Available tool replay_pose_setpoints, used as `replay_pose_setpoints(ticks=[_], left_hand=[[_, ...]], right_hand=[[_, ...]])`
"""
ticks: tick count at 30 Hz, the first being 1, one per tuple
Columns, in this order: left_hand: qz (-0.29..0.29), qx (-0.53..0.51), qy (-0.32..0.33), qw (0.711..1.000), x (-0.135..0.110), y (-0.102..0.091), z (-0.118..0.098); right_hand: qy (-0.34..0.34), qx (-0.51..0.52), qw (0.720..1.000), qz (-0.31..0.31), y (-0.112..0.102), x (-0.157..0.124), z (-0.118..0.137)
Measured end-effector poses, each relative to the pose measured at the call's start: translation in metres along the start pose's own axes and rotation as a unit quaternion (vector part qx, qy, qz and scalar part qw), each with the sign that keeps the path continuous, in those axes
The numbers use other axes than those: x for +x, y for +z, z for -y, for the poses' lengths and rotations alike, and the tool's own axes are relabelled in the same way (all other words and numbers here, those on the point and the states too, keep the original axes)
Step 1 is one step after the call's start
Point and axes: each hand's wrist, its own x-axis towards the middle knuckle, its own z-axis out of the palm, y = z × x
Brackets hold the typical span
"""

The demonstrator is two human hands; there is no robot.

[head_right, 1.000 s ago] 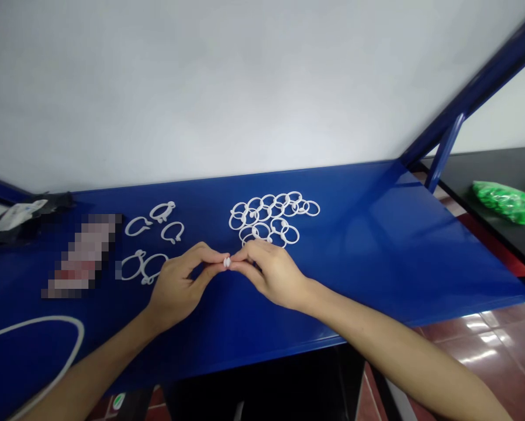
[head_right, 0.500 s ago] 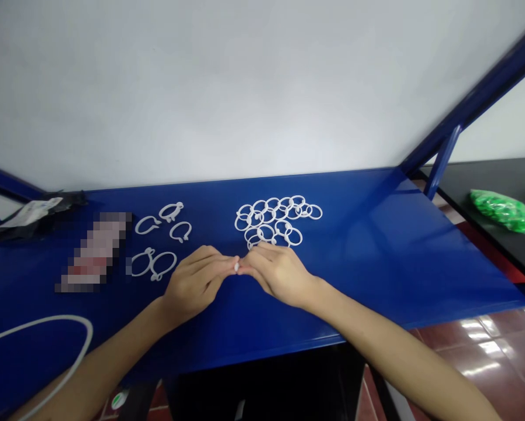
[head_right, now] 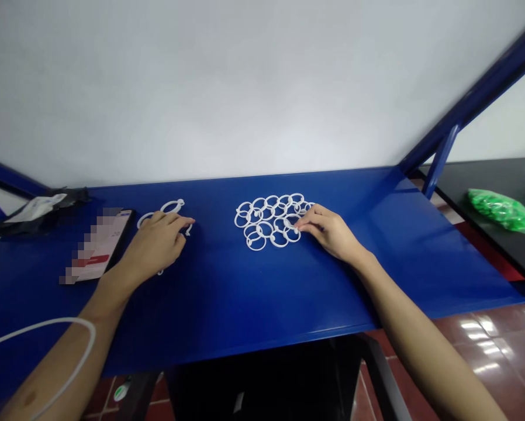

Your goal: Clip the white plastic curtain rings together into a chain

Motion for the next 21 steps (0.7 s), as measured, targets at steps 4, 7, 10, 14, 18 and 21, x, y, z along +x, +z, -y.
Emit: replay_pose_setpoints(ticks=[4,7,10,14,18,21], left_hand=[[0.011,-0.006,-0.01,1.0,0.001,0.0,-0.002],[0.001,-0.013,-0.015,1.0,0.002,0.0,-0.002],[-0.018,-0.012,-0.029,0.999,0.001,0.0,0.0],[-0.031,0.004,-0.025,0.999,-0.001,0.002,0.003],[-0.049,-0.015,-0.007,0.999,0.0,0.001,0.0],[-0.082,-0.109,-0.008,0.991,0.0,-0.005,-0.015]], right_hand=[[0.009,0.004,1.0,0.023,0.003,0.0,-0.002],[0.015,-0.01,0.999,0.037,0.003,0.0,-0.002],[0.016,-0.027,0.999,0.035,0.001,0.0,-0.001],[0.022,-0.062,0.998,0.02,-0.002,-0.001,0.002],[0.046,-0.109,0.993,-0.03,-0.004,0.001,0.013],[0.035,-0.115,0.99,-0.078,0.002,0.006,0.036]])
